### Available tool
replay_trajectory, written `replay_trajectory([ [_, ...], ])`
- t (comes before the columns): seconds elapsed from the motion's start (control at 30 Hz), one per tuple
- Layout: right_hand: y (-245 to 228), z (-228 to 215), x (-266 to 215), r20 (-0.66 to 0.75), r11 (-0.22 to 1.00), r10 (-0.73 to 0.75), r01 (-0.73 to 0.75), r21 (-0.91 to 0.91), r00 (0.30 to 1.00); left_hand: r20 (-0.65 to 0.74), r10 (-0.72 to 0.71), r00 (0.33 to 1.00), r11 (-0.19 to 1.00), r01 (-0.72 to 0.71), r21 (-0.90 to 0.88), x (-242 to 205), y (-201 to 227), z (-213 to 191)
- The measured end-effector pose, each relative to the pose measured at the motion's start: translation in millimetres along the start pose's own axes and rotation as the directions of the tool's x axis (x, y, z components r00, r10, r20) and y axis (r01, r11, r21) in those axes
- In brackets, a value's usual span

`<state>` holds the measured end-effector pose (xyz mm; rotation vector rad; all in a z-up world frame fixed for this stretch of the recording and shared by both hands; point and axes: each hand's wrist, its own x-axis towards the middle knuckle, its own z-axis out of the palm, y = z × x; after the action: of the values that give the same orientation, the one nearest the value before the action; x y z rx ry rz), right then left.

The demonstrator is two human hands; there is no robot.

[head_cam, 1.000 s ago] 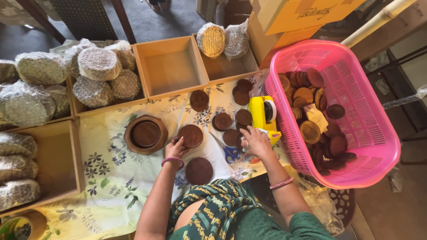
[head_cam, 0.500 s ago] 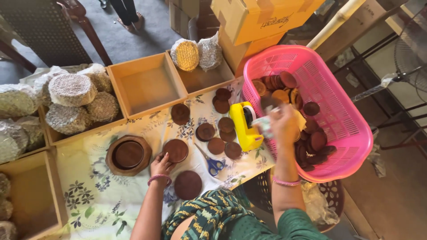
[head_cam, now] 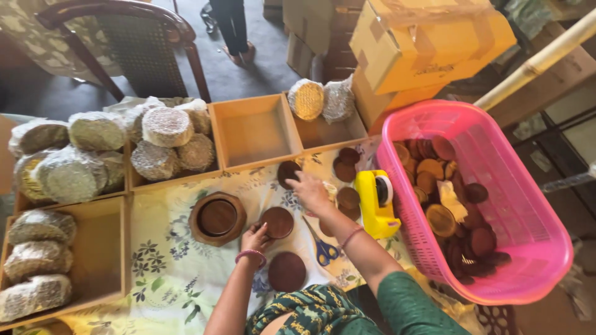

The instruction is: Cleaning clay lamps with a cloth and stacking them.

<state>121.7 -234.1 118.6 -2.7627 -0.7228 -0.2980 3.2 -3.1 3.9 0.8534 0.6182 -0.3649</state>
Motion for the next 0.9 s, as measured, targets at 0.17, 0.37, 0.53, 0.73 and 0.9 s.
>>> replay_trajectory([
  [0.17,-41,-11,41,0.302,0.972,-0.027,0.095,-0.215,0.953,0.022,-0.026,0.999,1.000,0.026,-0.002,8,-7,-4],
  [0.37,18,8,20,0.288,0.960,0.212,-0.144,-0.239,0.934,0.004,-0.037,0.999,0.999,0.037,0.002,6,-4,-1],
  [0.53,68,-16,-11,0.334,0.929,0.306,-0.202,-0.312,0.892,0.007,-0.045,0.999,0.999,0.045,0.019,3,-4,-3],
  [0.73,28,-47,-53,0.192,0.984,0.163,-0.146,-0.102,0.968,0.015,-0.048,0.999,0.999,0.047,0.022,8,-5,-5],
  [0.9,-1,-63,-70,0.298,0.999,0.047,-0.045,-0.012,0.953,0.024,-0.040,0.999,0.998,0.039,0.043,6,0,-1],
])
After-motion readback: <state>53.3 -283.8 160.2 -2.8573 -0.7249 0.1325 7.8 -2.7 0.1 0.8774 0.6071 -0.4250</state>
